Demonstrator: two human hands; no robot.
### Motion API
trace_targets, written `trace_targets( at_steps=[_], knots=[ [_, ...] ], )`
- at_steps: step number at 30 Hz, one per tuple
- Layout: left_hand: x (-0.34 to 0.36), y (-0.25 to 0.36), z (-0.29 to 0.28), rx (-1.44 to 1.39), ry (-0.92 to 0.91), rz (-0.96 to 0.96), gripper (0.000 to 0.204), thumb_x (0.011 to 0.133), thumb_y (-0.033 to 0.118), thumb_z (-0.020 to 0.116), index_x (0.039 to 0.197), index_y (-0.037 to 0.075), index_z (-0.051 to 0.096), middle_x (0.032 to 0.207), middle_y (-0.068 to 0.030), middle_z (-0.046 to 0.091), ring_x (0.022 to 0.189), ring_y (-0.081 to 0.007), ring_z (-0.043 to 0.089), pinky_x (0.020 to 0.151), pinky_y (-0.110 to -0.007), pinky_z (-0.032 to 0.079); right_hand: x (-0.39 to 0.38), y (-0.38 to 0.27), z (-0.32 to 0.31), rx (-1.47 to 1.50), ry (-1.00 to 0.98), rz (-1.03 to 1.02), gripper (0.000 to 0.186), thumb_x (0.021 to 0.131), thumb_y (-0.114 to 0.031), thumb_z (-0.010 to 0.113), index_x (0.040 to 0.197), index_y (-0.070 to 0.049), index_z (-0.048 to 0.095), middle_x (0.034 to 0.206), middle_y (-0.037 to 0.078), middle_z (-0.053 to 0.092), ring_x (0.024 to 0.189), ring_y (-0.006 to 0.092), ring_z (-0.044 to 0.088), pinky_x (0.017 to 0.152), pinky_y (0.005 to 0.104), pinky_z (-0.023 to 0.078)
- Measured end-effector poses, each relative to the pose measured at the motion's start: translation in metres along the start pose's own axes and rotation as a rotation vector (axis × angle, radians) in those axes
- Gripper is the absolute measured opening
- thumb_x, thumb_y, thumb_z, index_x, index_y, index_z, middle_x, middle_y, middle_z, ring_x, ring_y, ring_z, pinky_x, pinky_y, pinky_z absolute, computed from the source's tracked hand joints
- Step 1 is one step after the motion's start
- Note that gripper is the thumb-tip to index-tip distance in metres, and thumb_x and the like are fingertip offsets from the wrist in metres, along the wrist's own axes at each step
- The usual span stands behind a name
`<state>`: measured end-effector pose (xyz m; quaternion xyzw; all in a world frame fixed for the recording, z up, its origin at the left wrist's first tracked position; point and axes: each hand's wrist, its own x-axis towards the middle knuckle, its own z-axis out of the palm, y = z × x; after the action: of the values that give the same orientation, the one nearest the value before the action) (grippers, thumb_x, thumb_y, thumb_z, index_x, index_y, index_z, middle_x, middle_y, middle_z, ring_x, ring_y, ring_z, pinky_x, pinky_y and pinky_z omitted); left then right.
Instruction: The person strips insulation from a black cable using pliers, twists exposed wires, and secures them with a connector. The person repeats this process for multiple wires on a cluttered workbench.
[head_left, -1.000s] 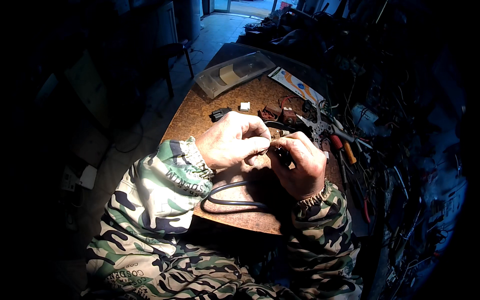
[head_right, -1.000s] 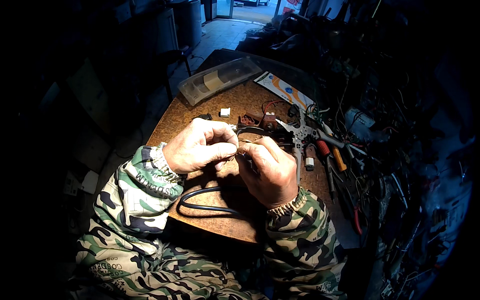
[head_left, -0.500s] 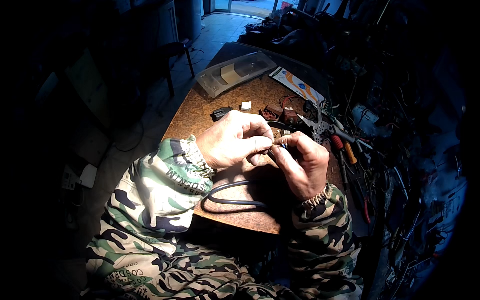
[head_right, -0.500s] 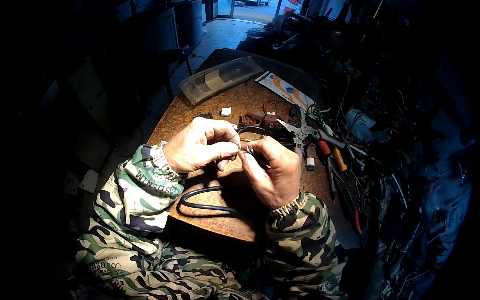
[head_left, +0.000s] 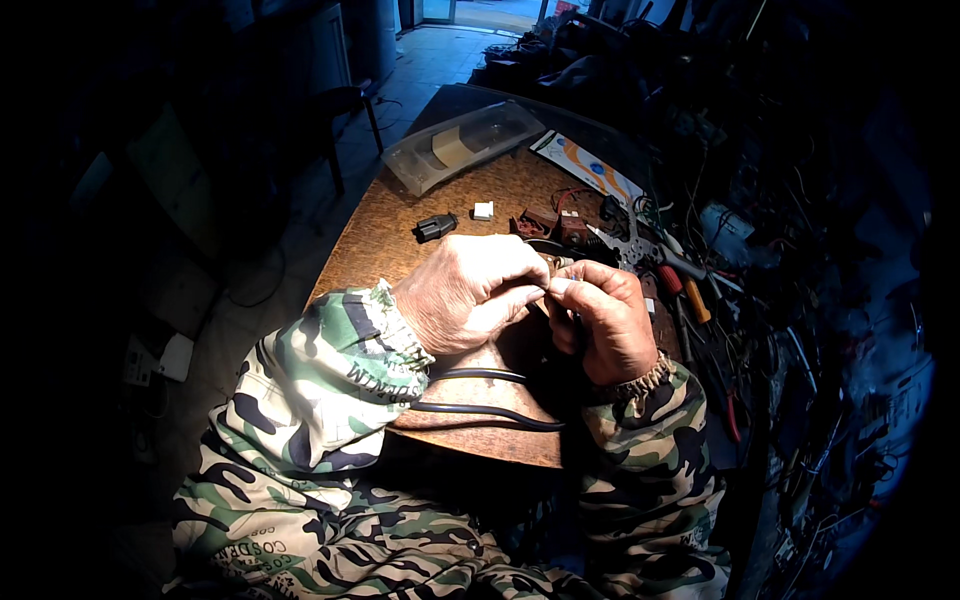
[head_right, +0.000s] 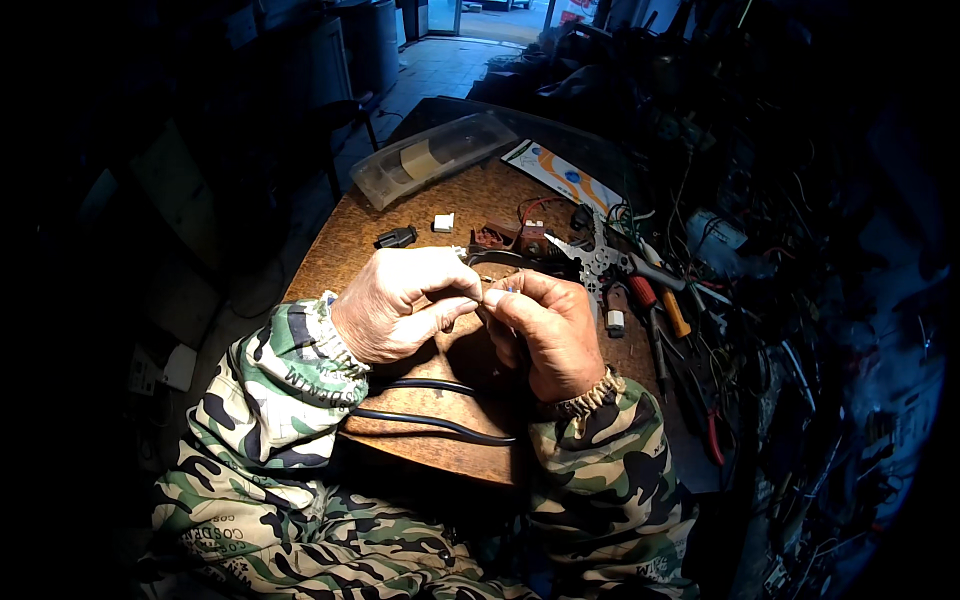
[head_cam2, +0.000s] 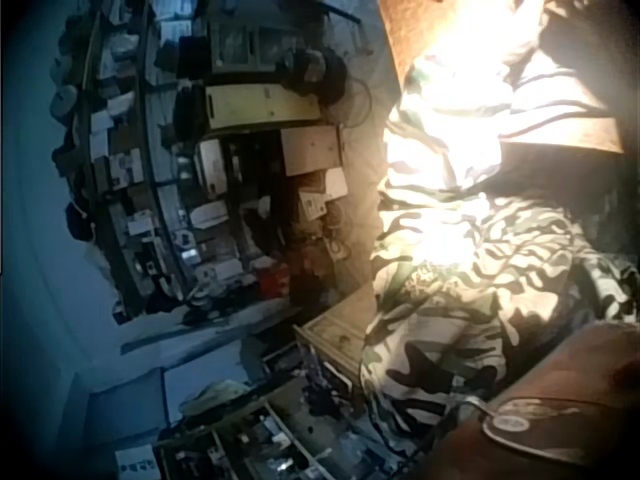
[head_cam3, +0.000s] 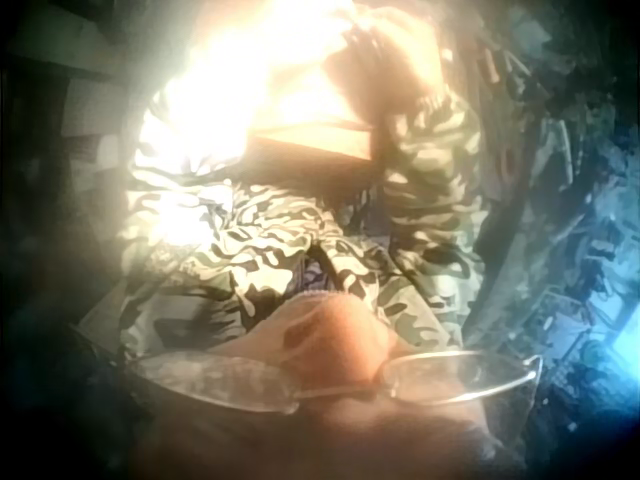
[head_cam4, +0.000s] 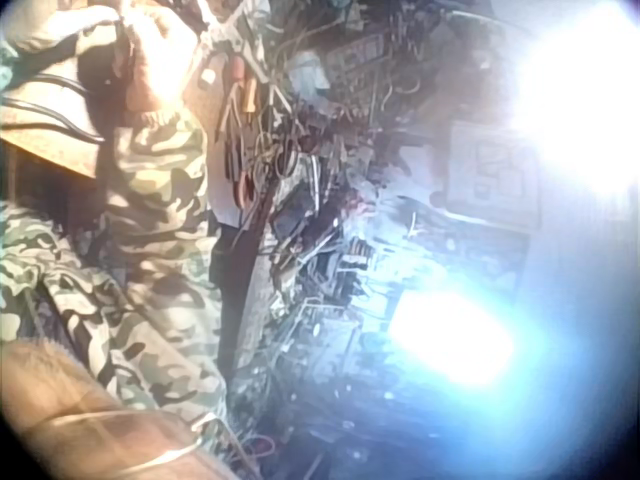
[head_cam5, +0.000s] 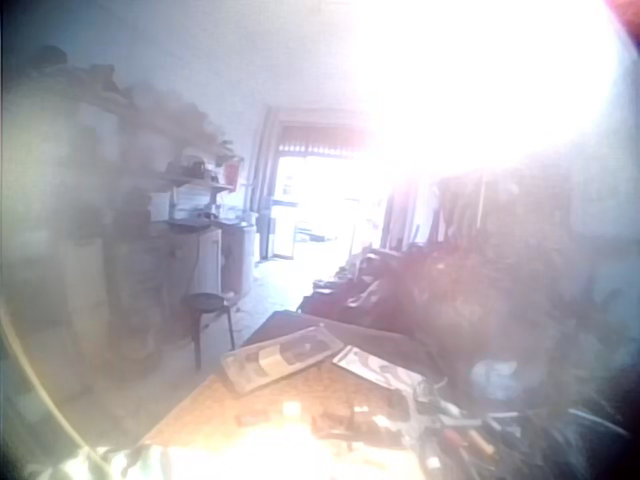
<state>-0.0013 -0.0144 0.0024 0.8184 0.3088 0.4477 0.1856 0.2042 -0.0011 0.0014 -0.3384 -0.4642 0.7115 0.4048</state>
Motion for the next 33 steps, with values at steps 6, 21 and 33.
trace_targets(
  at_steps=[6,21,33],
  knots=[
    [-0.004,-0.003,-0.002,0.178,-0.026,0.163,0.019,0.086,0.002,0.069,0.105,0.004,0.068,0.086,-0.0100,0.065,0.080,-0.0273,0.068,0.066,-0.034,0.056,0.002,0.000,-0.004,-0.007,-0.032,0.028,0.013,0.093,-0.010,0.063,0.092,0.002,0.066,0.072,0.003,0.061,0.051,0.0072,0.048,0.045,0.0219,0.034],
    [-0.002,-0.002,-0.019,-0.941,-0.190,-0.800,0.031,0.097,0.024,0.069,0.109,-0.004,0.063,0.089,-0.0110,0.071,0.065,-0.0129,0.067,0.058,-0.026,0.055,-0.002,0.005,0.002,-0.499,-0.056,-0.551,0.007,0.088,0.000,0.072,0.095,0.002,0.071,0.089,0.008,0.069,0.083,0.0125,0.064,0.074,0.0252,0.050],
    [-0.003,0.009,0.004,-0.045,0.018,-0.292,0.012,0.079,0.009,0.073,0.084,0.001,0.067,0.071,-0.0088,0.067,0.063,-0.0164,0.067,0.057,-0.028,0.053,-0.002,0.007,0.006,-0.231,-0.013,-0.318,0.008,0.090,-0.005,0.069,0.088,0.003,0.068,0.070,0.003,0.063,0.054,0.0058,0.054,0.048,0.0206,0.041]
  ],
)
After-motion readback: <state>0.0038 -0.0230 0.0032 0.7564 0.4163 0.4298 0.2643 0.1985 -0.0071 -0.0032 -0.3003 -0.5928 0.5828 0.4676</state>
